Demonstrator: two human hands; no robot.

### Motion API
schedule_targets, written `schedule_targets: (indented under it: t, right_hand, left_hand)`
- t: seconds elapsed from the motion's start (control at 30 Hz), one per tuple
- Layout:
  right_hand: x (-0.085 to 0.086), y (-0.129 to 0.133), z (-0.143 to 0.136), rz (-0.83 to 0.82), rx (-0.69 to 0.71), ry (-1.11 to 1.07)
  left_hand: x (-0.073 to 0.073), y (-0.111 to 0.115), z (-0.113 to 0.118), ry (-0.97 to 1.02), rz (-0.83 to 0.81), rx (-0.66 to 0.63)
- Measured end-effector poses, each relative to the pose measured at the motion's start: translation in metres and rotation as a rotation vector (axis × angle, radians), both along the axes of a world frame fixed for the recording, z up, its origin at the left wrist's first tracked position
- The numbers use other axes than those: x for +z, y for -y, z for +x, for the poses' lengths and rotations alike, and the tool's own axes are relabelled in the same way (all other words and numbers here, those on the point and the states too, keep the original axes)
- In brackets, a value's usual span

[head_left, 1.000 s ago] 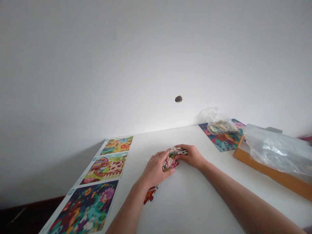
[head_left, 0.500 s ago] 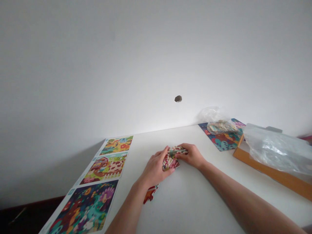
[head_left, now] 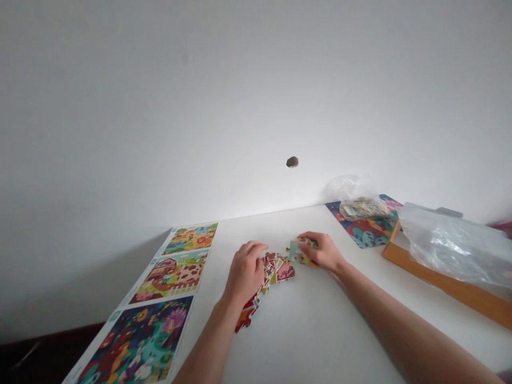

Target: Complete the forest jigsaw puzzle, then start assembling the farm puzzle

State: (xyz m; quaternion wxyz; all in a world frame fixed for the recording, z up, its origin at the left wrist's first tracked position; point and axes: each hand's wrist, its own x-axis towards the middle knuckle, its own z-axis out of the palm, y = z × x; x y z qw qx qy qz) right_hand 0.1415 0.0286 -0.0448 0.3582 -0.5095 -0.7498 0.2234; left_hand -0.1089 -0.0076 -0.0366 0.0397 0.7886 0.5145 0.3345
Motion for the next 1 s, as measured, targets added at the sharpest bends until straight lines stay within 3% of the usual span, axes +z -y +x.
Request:
schedule_targets:
  t: [0.13,0.23,0.4,0.5,0.6,0.7,0.8,1.0]
  right_hand:
    - [-0.004,-0.002,0.0,0.021,0.012,0.236]
    - [-0.006,-0.001,-0.004,0.092,0.023,0.346]
    - [-0.003,0.007,-0.014,0.15,0.124,0.366]
    - [-0.003,0.012,-0.02,0.183,0.197,0.353]
    - [-0.006,0.01,-0.022,0.2,0.222,0.312]
    - [-0.007,0.005,-0.02,0.152,0.151,0.244]
    - [-0.007,0.003,-0.016,0.145,0.095,0.221]
    - [-0.004,0.008,-0.018,0.206,0.257,0.321]
  left_hand:
    - [0.008,0.02,0.006,-0.145,-0.082,0.159]
    - [-0.002,0.031,0.014,-0.263,-0.158,0.192]
    - [-0.023,0.022,0.017,-0.317,-0.175,0.12]
    - [-0.02,0.008,0.013,-0.289,-0.164,0.009]
    - [-0.008,0.0,0.009,-0.243,-0.086,-0.079]
    - [0.002,0.003,0.005,-0.21,-0.036,-0.05]
    - [0.003,0.009,-0.001,-0.269,-0.122,0.004]
    - [-0.008,0.004,-0.005,-0.299,-0.217,0.009]
